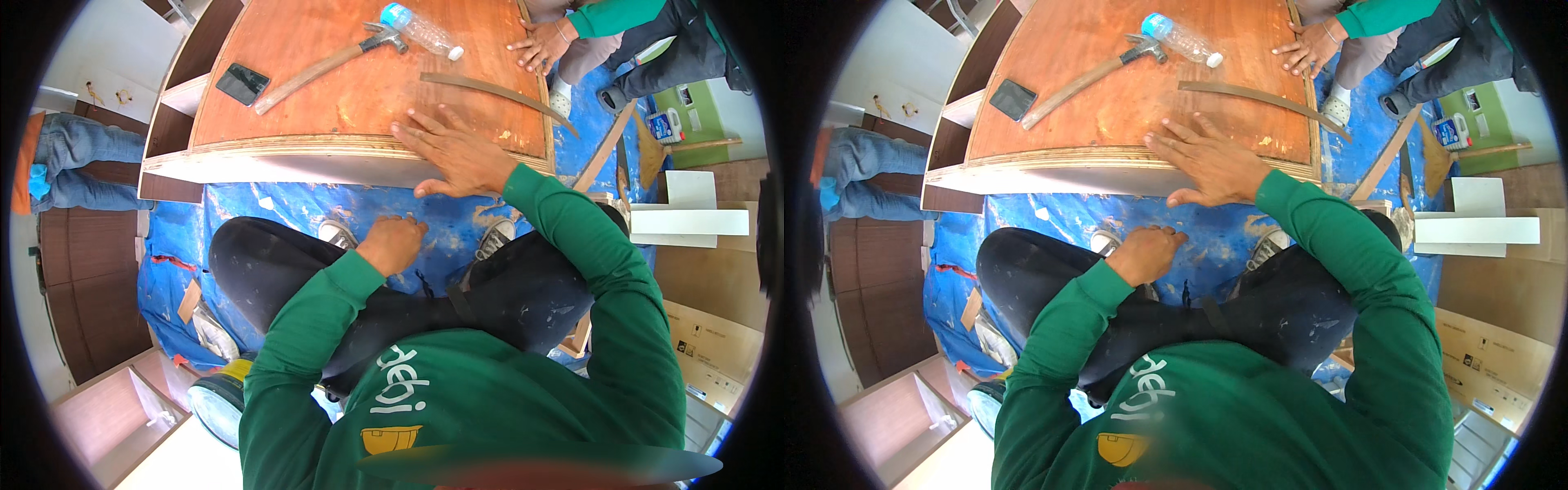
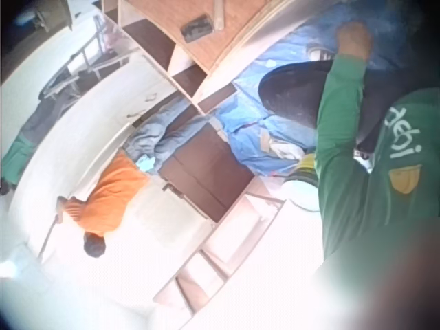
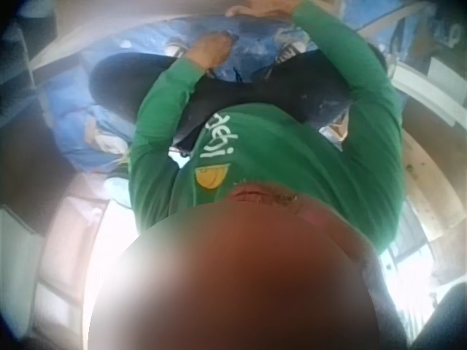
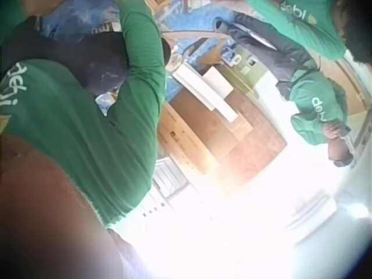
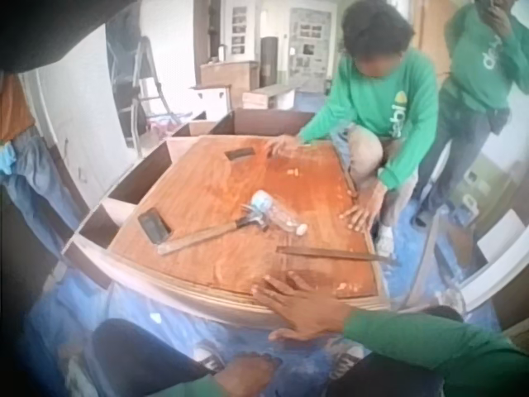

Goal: The person is assembling a wooden cabinet by attaching a thin wooden strip to the edge of a tabletop. They use their hands to align and press the strip into place while other workers are visible in the background.

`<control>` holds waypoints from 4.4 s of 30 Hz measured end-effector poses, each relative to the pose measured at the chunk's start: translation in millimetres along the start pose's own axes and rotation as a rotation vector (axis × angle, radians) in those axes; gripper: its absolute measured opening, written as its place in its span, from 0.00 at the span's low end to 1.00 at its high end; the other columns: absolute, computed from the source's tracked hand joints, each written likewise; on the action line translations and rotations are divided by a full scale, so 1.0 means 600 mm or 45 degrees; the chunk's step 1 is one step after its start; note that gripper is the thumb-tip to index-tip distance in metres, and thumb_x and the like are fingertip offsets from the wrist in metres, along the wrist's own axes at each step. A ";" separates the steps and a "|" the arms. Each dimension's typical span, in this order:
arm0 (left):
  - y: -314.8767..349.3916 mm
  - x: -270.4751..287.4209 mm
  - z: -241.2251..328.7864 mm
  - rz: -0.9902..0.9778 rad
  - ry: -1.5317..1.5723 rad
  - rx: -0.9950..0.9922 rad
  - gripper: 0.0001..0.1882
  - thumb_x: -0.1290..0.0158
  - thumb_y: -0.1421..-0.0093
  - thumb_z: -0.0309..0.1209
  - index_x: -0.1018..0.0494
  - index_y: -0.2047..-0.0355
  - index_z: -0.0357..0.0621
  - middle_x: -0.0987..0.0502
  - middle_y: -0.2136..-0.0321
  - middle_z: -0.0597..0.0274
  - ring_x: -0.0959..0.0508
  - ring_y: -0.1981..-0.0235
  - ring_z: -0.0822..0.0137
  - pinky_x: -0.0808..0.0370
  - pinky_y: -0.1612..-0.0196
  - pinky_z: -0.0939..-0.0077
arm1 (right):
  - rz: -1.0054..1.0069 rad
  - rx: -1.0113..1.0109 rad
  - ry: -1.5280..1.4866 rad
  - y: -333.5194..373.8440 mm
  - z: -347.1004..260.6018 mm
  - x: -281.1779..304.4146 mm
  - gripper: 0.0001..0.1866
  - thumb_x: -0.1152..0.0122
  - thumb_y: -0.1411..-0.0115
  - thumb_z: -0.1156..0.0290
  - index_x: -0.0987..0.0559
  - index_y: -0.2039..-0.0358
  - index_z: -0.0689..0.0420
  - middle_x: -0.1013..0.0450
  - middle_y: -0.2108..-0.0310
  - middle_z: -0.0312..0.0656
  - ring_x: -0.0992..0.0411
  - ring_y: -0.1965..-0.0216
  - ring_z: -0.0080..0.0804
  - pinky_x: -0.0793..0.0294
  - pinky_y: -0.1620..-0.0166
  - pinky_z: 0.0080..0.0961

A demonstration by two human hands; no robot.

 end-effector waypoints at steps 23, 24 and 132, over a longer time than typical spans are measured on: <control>-0.014 0.014 0.009 -0.173 -0.082 0.087 0.18 0.43 0.33 0.28 0.19 0.43 0.43 0.14 0.51 0.49 0.12 0.49 0.45 0.17 0.44 0.48 | -0.070 -0.059 -0.042 0.030 -0.007 0.043 0.60 0.55 0.30 0.19 0.48 0.14 0.52 0.42 0.17 0.49 0.54 0.14 0.53 0.60 0.16 0.69; -0.019 0.014 0.010 -0.187 -0.090 0.086 0.18 0.43 0.33 0.28 0.19 0.44 0.43 0.14 0.51 0.49 0.12 0.49 0.45 0.17 0.44 0.48 | -0.100 -0.065 -0.036 0.036 -0.003 0.050 0.60 0.56 0.30 0.19 0.48 0.14 0.52 0.42 0.17 0.50 0.53 0.14 0.53 0.59 0.16 0.68; -0.025 0.056 0.027 -0.044 -0.076 -0.030 0.23 0.44 0.36 0.25 0.18 0.40 0.42 0.13 0.54 0.49 0.12 0.53 0.42 0.17 0.45 0.48 | 0.383 -0.218 -0.178 -0.132 0.021 0.004 0.30 0.35 0.31 0.74 0.25 0.29 0.58 0.17 0.50 0.56 0.19 0.45 0.57 0.19 0.43 0.51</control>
Point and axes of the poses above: each hand's wrist, its own y-axis away from the middle knuckle, its own x-axis out of the back of the hand, z = x × y, the point moved 1 cm from there along -y, towards the middle knuckle
